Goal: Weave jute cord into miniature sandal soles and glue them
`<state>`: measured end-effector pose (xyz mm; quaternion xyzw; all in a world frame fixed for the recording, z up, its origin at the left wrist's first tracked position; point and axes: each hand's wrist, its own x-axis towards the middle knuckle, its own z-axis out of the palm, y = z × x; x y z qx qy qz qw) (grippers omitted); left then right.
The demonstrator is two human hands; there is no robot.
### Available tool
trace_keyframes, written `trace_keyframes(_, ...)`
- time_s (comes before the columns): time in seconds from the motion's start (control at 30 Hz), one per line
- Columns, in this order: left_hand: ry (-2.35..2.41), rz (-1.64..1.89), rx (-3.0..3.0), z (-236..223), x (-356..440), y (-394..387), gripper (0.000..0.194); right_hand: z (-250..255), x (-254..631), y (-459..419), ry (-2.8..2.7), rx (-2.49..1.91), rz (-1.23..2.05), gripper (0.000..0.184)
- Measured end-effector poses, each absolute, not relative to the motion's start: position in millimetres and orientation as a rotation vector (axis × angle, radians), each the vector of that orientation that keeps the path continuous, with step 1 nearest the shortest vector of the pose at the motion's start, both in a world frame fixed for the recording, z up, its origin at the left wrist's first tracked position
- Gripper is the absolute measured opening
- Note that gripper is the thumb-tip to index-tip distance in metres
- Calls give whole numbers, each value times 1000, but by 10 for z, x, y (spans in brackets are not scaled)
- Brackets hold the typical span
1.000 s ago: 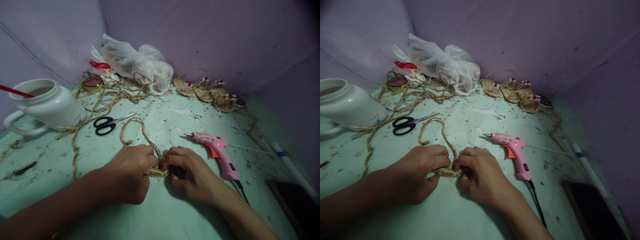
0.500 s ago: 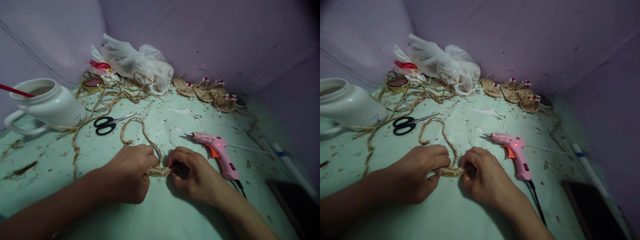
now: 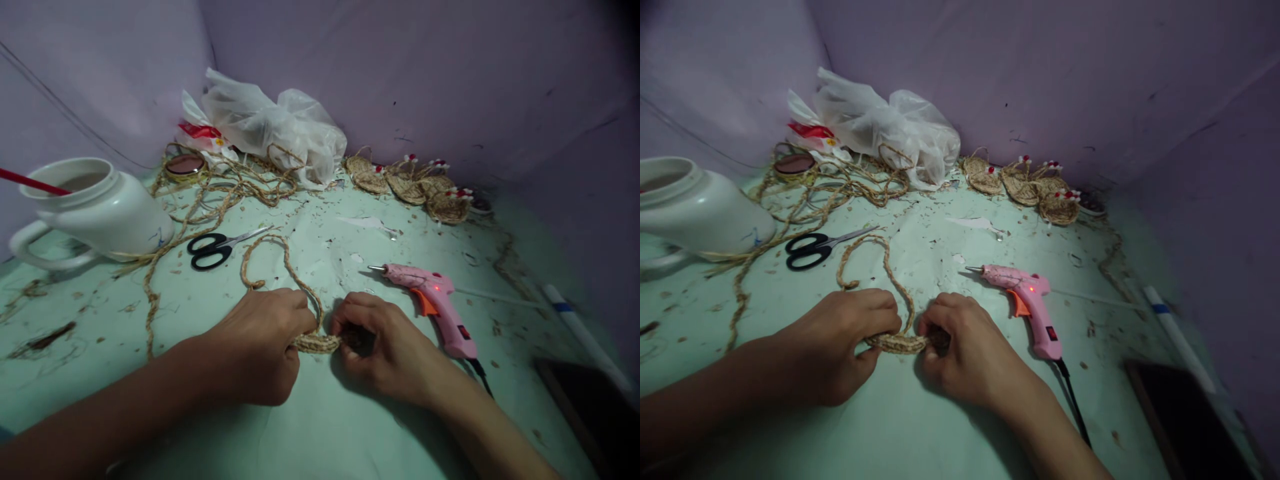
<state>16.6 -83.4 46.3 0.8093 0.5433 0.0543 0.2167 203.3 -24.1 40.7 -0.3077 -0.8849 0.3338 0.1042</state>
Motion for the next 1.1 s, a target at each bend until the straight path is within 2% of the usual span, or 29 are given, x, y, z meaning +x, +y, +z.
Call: trace_keyframes(1.1, 1573, 142, 2188, 500, 205, -859, 14, 407, 2032, -279, -2621, -932, 957, 26)
